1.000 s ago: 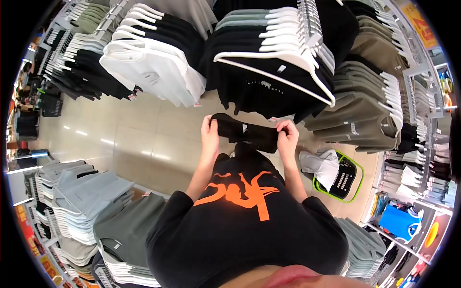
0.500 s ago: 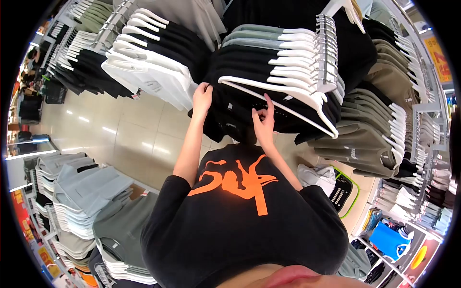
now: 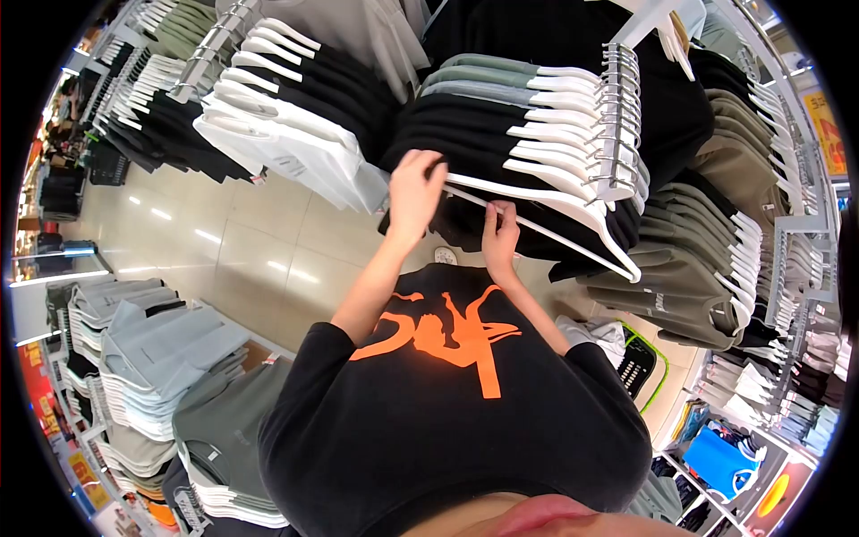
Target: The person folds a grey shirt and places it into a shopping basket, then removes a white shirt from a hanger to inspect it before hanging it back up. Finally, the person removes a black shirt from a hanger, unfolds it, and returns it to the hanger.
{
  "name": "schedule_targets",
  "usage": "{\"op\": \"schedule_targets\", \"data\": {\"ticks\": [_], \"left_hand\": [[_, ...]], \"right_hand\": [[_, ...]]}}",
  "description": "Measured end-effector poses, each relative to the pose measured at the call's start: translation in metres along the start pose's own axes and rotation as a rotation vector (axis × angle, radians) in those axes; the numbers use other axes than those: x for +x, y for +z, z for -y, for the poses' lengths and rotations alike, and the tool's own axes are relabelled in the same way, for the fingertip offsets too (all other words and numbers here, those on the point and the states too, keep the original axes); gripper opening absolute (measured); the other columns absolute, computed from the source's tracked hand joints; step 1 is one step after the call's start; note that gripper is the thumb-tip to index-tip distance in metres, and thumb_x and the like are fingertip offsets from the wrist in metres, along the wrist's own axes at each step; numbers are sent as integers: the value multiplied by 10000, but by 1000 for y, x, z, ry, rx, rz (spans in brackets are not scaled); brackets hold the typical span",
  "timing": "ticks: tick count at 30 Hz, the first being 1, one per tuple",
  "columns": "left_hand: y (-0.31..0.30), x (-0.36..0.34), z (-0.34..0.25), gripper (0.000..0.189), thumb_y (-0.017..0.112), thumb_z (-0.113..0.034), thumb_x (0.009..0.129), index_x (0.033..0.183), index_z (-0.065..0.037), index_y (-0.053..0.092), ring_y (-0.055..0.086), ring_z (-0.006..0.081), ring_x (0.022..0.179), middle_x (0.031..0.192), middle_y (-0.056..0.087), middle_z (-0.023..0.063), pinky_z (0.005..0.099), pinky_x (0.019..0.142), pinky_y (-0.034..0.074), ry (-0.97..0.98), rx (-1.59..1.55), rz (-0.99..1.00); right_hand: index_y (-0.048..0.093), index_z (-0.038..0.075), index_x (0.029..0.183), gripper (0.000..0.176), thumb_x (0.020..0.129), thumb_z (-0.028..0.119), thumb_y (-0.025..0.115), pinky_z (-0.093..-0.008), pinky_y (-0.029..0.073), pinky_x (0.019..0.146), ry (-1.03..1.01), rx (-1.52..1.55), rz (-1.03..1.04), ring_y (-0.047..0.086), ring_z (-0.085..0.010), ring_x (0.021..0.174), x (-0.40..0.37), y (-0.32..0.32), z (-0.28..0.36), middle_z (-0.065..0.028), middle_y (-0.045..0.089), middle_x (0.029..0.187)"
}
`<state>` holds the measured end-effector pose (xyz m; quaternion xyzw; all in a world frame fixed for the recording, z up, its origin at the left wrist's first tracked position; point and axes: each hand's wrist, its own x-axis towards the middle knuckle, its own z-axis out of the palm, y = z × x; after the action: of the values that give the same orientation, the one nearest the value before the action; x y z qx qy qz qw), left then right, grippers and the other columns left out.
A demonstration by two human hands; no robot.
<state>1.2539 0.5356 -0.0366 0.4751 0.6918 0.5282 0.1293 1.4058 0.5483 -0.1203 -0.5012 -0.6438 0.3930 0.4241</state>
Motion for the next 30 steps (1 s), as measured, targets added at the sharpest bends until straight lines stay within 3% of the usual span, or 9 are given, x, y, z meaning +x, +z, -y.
{"op": "schedule_targets", "data": {"ticks": [5,7,11,15,16,20,27,29,30], "left_hand": [[35,-17,-49,160,575,-89,722,825,30,598,577,305,694,772,581,153,332,604,452,135,-87,93],[40,-22,-75,150,562,-86,727,823,24,594,575,325,728,806,581,163,365,633,466,163,-98,145],[39,-21,-99,152,542,-121,744,767,20,595,576,332,695,826,587,173,377,613,472,145,1,222],[45,-32,-112,258,519,-243,780,850,1,568,576,317,689,806,595,153,375,620,457,140,90,261],[46,-36,-116,316,521,-340,789,860,-34,554,571,317,682,792,580,140,382,619,451,192,72,239],[62,-42,-130,434,595,-509,691,872,-114,616,592,305,652,748,564,107,354,504,461,274,396,146],[64,-49,-128,341,598,-445,684,874,-165,641,560,315,756,858,570,96,391,591,471,241,252,129],[62,-52,-128,341,598,-439,685,892,-171,641,544,318,802,901,566,92,401,628,471,227,227,142],[63,-54,-126,286,602,-364,675,858,-152,655,531,345,742,850,541,131,417,573,460,302,159,70]], "right_hand": [[449,1,910,177,836,143,525,-335,440,558,-5,45,-39,595,-316,669,-14,10,-14,-180,580,726],[424,-10,1063,394,757,168,598,-380,443,638,-95,-31,-10,589,-357,759,-19,9,-7,-187,586,753],[376,-18,1138,475,758,163,596,-360,430,707,-303,-174,105,579,-324,839,-24,18,-30,-204,574,889],[376,-20,1135,472,756,154,597,-355,427,719,-293,-155,90,572,-315,853,-33,23,-33,-205,563,914],[376,-20,1135,471,756,152,597,-354,426,722,-268,-136,73,570,-313,857,-34,24,-33,-205,560,921],[376,-22,1132,469,753,143,598,-348,422,735,-164,-53,22,563,-305,870,-35,19,-39,-205,549,945],[376,-24,1127,465,749,127,600,-339,415,756,-42,40,-9,550,-290,895,-43,17,-47,-205,530,989],[376,-25,1126,464,748,123,600,-337,413,762,-65,51,-133,547,-286,902,-56,12,-50,-206,524,1002],[376,-26,1125,463,748,121,600,-335,413,765,-91,57,-228,545,-284,905,-64,7,-51,-206,522,1008]]}}
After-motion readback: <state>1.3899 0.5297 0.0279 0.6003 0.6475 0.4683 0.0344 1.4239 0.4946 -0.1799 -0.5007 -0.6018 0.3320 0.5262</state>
